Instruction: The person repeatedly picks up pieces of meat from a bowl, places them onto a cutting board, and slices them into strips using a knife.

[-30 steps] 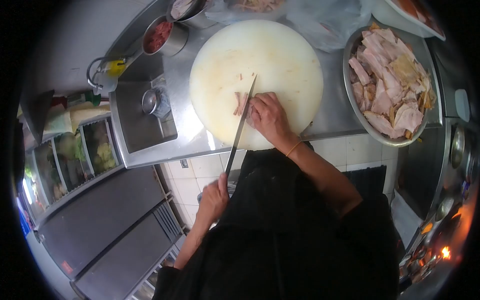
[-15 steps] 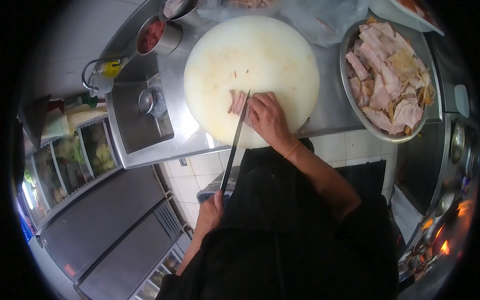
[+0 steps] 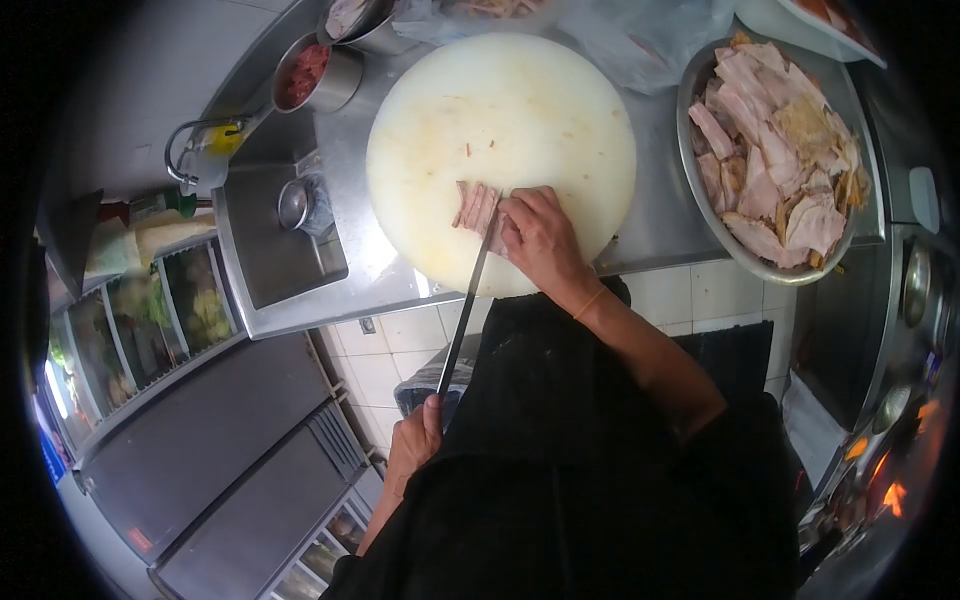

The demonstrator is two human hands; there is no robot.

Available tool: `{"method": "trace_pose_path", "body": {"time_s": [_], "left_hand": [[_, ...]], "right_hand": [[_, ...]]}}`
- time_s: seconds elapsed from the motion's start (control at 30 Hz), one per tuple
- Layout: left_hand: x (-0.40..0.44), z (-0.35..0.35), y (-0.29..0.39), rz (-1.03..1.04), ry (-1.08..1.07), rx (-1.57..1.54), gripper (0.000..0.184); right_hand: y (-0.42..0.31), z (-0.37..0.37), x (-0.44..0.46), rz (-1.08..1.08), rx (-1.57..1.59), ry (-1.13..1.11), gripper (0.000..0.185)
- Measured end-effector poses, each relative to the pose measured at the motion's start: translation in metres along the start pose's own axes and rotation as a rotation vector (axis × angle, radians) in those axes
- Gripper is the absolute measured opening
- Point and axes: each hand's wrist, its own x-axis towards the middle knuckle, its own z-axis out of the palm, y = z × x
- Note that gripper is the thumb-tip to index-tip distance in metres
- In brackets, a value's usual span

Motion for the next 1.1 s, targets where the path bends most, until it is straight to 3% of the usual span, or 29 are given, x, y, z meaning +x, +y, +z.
{"method": "trace_pose_path", "body": {"time_s": [0.3,0.53,0.67,0.77,0.87,1.1], "left_hand": [[0.047,-0.007,0.047,0.03,0.024,-0.023,0.065],[-0.008,-0.002,0.017,-0.012,0.001,-0.03,0.063],[0.002,0.013,0.0,-0.016,-0.022,0.021,0.06],[0.037,0.03,0.007,0.072,0.007,0.082,0.062],[0.045,-0.001,0.052,0.002,-0.023,-0.034,0.065],[-0.003,-0.001,0.024,0.002,-0.03,-0.03,0.06]], "right_hand": [[0.006,-0.012,0.004,-0.028,0.028,-0.096,0.022],[0.003,-0.01,0.0,0.0,-0.003,-0.085,0.021],[0.004,-0.01,-0.003,0.001,-0.013,-0.068,0.021],[0.004,-0.011,-0.002,-0.014,0.01,-0.09,0.02],[0.002,-0.018,0.0,-0.013,0.03,-0.096,0.018],[0.001,-0.02,-0.004,-0.002,0.008,-0.09,0.016]]}}
